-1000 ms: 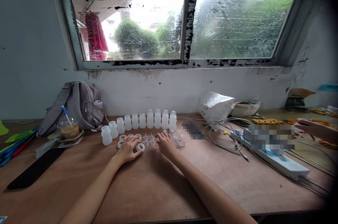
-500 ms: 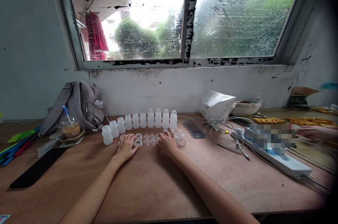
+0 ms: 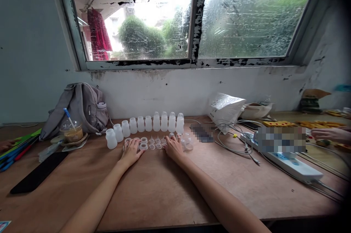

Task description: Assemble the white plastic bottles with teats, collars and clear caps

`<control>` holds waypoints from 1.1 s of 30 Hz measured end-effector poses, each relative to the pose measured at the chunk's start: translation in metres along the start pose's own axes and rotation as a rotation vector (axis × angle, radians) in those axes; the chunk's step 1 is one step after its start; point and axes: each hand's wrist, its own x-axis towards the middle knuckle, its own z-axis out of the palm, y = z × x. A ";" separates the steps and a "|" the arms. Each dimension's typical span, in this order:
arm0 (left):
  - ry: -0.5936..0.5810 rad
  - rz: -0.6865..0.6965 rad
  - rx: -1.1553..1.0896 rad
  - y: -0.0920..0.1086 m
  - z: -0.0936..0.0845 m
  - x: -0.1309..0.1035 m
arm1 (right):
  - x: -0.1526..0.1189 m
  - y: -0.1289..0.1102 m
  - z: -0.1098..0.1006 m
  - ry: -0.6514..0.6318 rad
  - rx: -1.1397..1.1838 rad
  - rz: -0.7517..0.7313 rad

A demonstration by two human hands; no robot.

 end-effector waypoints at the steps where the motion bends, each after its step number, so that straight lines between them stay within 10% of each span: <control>1: -0.002 -0.001 -0.001 0.000 0.000 0.000 | 0.000 0.000 0.000 0.001 -0.001 0.000; 10: 0.018 0.000 -0.032 0.002 -0.003 -0.001 | 0.013 -0.006 -0.013 0.243 0.058 -0.016; 23: 0.130 0.085 -0.057 0.009 -0.002 0.001 | 0.146 -0.007 -0.006 0.194 -0.242 -0.165; 33: 0.261 0.211 -0.129 0.021 -0.007 0.001 | 0.096 -0.005 -0.015 0.263 0.074 -0.263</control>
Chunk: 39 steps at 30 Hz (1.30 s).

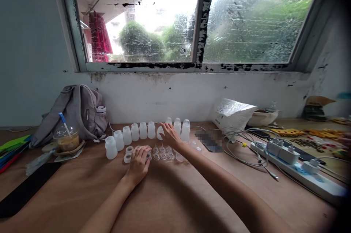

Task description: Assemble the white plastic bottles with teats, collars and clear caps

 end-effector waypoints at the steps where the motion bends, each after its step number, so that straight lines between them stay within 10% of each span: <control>1: 0.019 -0.002 -0.002 0.003 -0.002 0.000 | -0.007 -0.002 -0.006 0.046 0.081 0.002; 6: 0.206 0.000 0.001 0.019 -0.016 -0.001 | -0.052 -0.017 -0.042 0.278 0.537 0.237; 13: 0.043 0.072 -0.089 0.032 -0.018 -0.002 | -0.110 -0.038 -0.065 -0.021 1.282 0.446; 39: -0.611 -0.699 -1.605 0.041 -0.016 0.011 | -0.105 -0.024 -0.093 -0.098 1.151 0.268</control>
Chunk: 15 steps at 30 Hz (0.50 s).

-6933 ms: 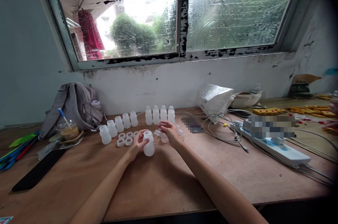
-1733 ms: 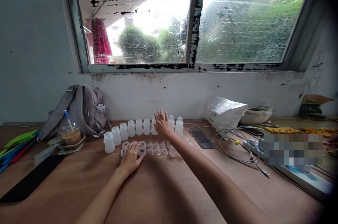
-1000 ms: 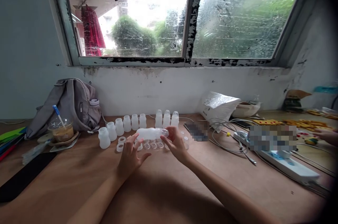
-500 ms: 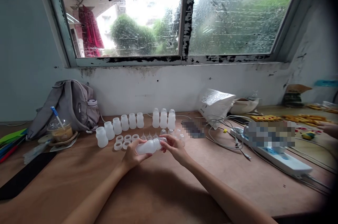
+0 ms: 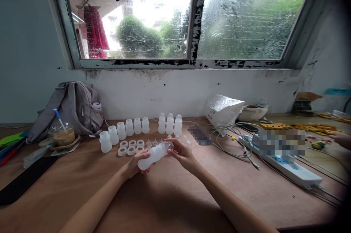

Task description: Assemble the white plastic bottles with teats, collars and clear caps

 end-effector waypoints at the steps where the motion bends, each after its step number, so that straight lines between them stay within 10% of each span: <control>1: 0.004 -0.003 -0.009 0.000 0.000 0.001 | 0.000 0.000 0.000 0.006 -0.020 -0.002; 15: 0.077 -0.001 -0.047 -0.004 -0.007 -0.002 | 0.009 0.015 -0.035 0.375 -0.445 0.005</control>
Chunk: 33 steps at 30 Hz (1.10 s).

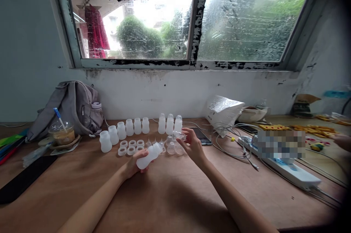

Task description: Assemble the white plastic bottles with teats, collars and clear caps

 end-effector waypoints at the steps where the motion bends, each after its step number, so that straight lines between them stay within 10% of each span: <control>1: -0.008 0.005 0.010 0.000 0.001 0.000 | 0.003 0.002 -0.003 0.004 -0.033 0.033; 7: -0.055 0.025 0.034 0.001 0.003 0.000 | 0.013 0.012 -0.030 -0.123 -0.248 0.184; 14: -0.082 0.021 0.074 0.000 0.002 0.002 | 0.002 0.022 -0.036 -0.629 -0.364 0.379; 22: -0.064 0.040 0.102 -0.004 0.002 0.003 | 0.000 0.032 -0.008 -0.529 -0.501 0.233; 33: -0.052 0.042 0.130 -0.004 0.004 0.004 | 0.005 0.020 -0.031 -0.592 -0.631 0.408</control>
